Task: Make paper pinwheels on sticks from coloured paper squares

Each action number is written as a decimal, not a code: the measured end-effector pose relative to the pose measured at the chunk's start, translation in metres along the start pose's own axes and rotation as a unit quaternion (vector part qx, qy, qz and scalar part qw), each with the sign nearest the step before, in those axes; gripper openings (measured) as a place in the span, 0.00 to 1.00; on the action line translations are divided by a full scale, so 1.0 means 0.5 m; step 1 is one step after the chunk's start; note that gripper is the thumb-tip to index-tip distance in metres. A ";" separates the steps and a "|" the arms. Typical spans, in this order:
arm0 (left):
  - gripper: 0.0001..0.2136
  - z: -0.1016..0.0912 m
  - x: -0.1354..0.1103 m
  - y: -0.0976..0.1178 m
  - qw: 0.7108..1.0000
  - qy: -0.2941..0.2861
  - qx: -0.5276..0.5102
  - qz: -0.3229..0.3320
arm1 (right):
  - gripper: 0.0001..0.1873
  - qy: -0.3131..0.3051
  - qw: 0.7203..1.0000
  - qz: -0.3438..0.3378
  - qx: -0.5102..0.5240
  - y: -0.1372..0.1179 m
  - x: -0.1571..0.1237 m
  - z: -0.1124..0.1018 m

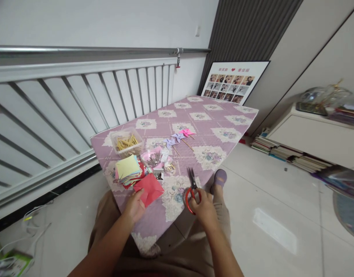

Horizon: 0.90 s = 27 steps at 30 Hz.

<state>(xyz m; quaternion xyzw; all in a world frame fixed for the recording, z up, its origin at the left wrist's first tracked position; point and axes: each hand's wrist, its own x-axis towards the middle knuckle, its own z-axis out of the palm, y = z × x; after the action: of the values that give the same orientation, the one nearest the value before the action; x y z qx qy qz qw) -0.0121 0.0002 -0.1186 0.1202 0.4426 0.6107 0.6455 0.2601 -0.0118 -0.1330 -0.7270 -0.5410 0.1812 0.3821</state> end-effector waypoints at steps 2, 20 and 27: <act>0.10 0.004 -0.004 0.004 0.999 -0.006 -0.031 -0.018 | 0.25 -0.014 0.998 0.028 0.057 -0.004 -0.032 -0.006; 0.07 0.095 -0.046 0.063 0.990 0.000 -0.131 -0.044 | 0.12 -0.204 0.860 0.112 0.454 -0.185 0.056 -0.102; 0.09 0.129 -0.054 0.082 0.991 -0.014 -0.121 0.050 | 0.12 -0.182 0.897 0.085 0.393 -0.141 0.173 -0.119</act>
<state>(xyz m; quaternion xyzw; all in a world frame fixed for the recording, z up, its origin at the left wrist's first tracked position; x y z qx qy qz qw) 0.0102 0.0101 -0.0412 0.0714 0.3500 0.6895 0.6301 0.2847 0.0555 -0.0288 -0.5152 -0.4224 0.5400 0.5144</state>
